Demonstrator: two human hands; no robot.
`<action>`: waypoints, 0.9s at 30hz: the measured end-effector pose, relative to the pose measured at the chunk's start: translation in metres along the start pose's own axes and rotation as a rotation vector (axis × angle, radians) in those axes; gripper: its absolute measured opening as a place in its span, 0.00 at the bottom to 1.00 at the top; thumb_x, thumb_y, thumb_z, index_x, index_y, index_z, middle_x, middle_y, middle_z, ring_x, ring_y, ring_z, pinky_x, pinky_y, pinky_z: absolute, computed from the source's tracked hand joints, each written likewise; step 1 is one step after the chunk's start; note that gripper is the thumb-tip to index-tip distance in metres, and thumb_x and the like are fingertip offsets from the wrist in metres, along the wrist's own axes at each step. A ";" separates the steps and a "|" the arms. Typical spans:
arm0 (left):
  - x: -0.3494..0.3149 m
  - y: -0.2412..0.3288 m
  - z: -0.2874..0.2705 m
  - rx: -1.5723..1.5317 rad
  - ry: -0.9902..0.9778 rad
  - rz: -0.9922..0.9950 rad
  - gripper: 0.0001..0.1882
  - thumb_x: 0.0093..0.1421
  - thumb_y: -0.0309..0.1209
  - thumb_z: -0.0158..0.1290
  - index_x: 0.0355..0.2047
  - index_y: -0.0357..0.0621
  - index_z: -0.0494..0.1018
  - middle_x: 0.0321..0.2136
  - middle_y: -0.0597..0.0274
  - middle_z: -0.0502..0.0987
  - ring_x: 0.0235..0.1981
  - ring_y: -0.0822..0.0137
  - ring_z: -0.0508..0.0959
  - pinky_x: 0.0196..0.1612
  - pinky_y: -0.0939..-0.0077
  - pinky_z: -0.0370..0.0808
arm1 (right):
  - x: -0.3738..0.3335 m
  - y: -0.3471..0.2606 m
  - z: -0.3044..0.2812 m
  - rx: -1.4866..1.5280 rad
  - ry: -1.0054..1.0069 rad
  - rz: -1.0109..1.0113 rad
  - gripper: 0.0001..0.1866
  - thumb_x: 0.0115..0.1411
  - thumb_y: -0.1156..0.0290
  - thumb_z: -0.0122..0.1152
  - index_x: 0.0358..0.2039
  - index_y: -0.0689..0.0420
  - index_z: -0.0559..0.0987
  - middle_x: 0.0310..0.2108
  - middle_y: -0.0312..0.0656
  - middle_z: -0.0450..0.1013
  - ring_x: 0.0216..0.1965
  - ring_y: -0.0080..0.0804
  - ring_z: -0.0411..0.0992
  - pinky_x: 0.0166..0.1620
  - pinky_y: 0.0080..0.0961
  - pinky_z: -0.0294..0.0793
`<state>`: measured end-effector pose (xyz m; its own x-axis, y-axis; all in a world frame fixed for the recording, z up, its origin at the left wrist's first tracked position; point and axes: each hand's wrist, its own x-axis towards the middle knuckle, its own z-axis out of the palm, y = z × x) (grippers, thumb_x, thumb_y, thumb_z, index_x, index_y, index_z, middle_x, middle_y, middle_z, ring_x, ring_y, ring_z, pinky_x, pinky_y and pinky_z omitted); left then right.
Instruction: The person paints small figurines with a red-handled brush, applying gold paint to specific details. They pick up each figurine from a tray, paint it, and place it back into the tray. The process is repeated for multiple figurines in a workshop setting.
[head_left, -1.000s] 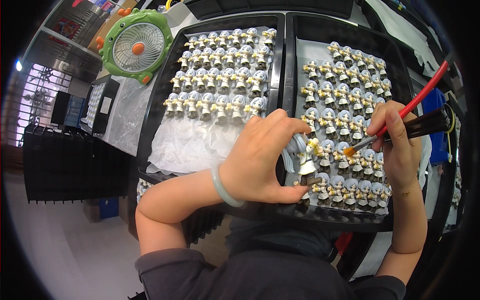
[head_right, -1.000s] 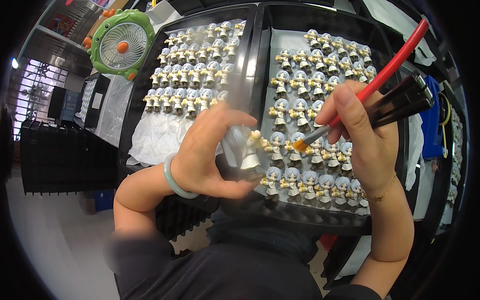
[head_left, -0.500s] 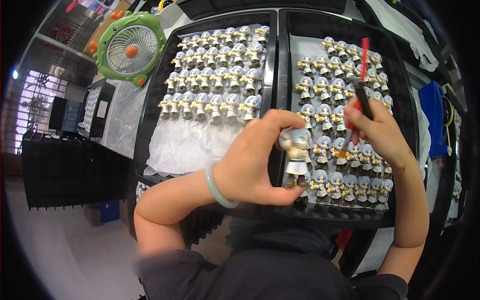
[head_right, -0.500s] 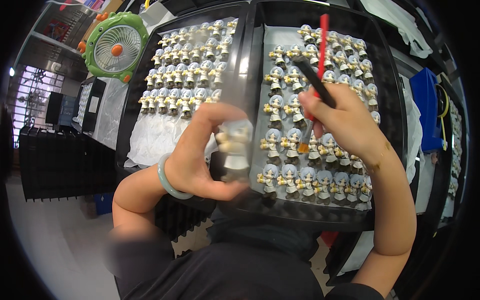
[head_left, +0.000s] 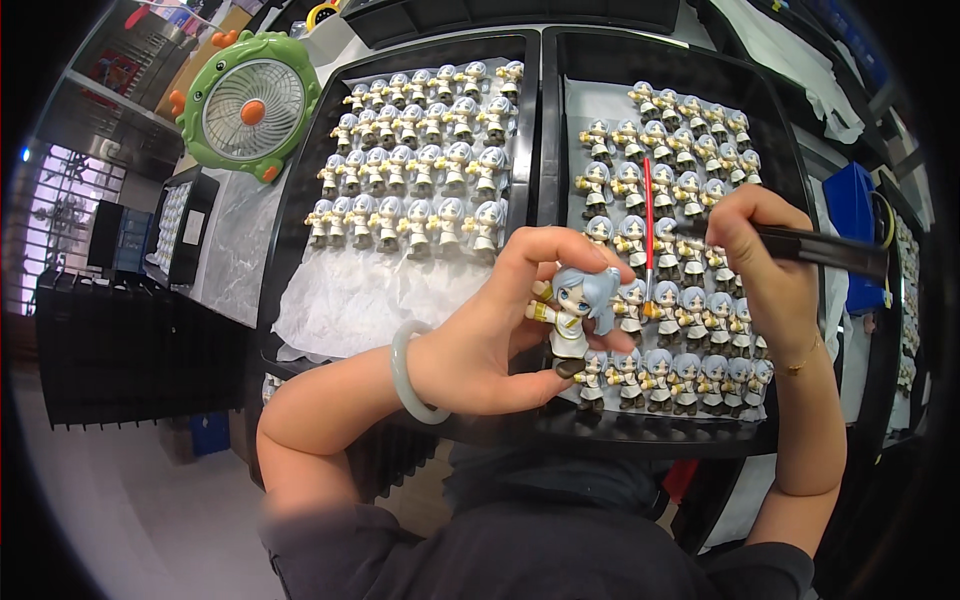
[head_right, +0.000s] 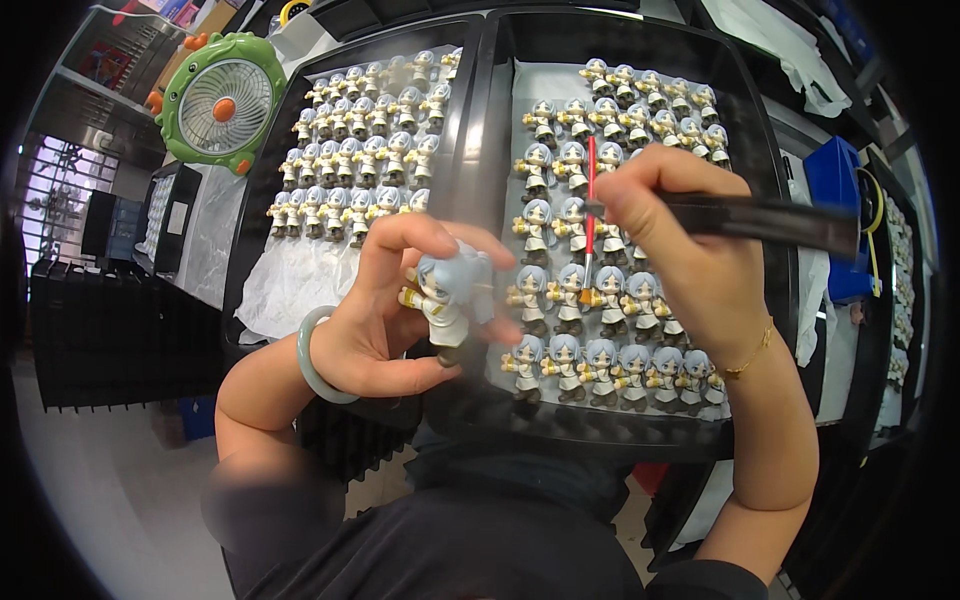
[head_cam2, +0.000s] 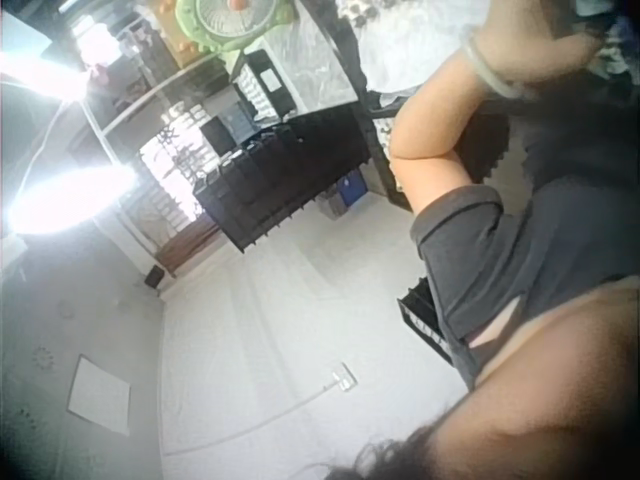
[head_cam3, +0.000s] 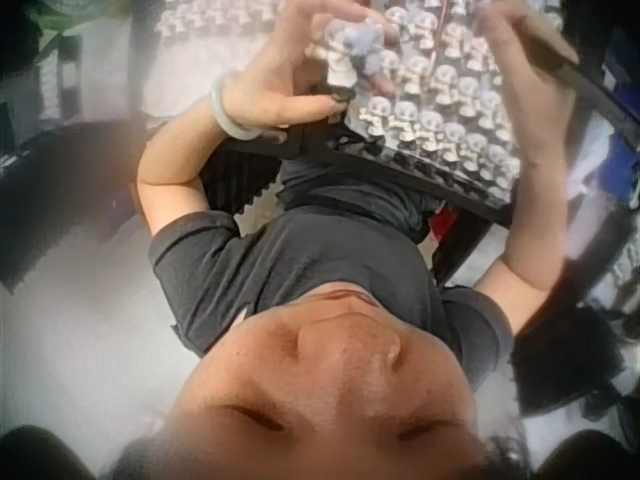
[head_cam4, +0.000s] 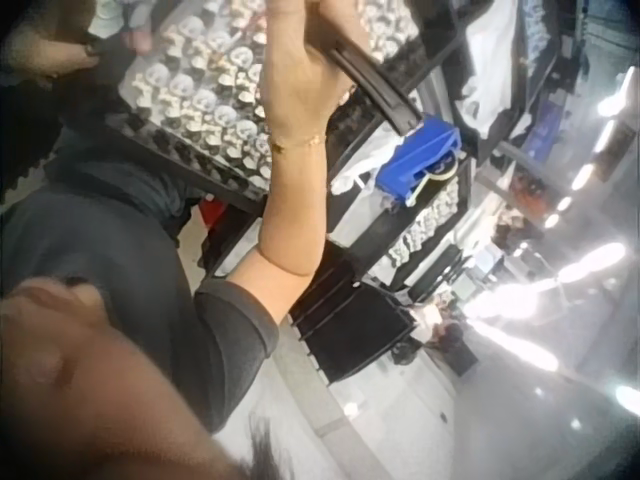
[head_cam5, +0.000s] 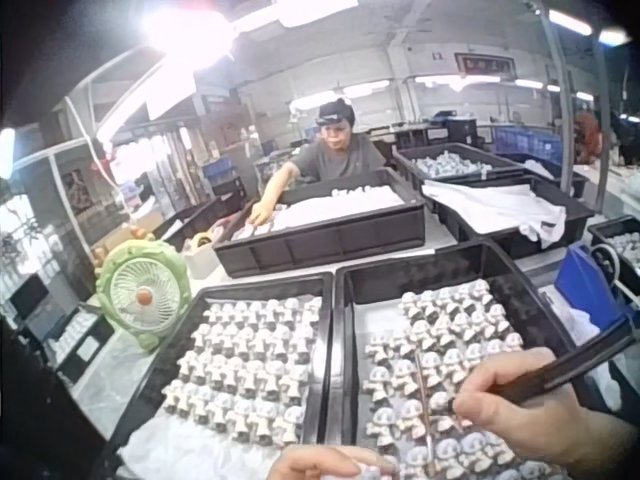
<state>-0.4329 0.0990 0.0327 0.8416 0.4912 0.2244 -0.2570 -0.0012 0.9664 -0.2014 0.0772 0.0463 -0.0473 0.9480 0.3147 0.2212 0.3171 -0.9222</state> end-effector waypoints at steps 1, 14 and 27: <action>-0.001 0.000 -0.001 -0.028 -0.009 -0.011 0.37 0.42 0.12 0.48 0.49 0.54 0.45 0.49 0.49 0.53 0.41 0.57 0.71 0.42 0.70 0.71 | 0.000 -0.002 0.000 -0.050 -0.014 -0.020 0.05 0.54 0.71 0.52 0.27 0.59 0.72 0.21 0.32 0.67 0.22 0.13 0.61 0.26 0.10 0.60; 0.000 0.008 0.005 -0.098 0.176 -0.180 0.24 0.54 0.30 0.48 0.46 0.49 0.47 0.40 0.46 0.63 0.27 0.66 0.70 0.29 0.78 0.68 | -0.007 -0.003 0.009 0.181 -0.136 -0.125 0.11 0.58 0.70 0.43 0.39 0.62 0.67 0.34 0.53 0.71 0.33 0.29 0.71 0.30 0.18 0.70; -0.005 0.009 0.007 -0.225 0.070 -0.215 0.17 0.57 0.29 0.46 0.43 0.41 0.52 0.35 0.58 0.64 0.25 0.76 0.66 0.26 0.85 0.67 | -0.017 -0.008 0.027 -0.315 -0.137 -0.555 0.13 0.43 0.79 0.57 0.32 0.55 0.69 0.18 0.38 0.64 0.16 0.33 0.64 0.17 0.24 0.63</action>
<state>-0.4363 0.0908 0.0412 0.8554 0.5179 0.0009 -0.1815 0.2981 0.9371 -0.2283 0.0588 0.0425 -0.3560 0.6465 0.6748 0.4017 0.7578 -0.5142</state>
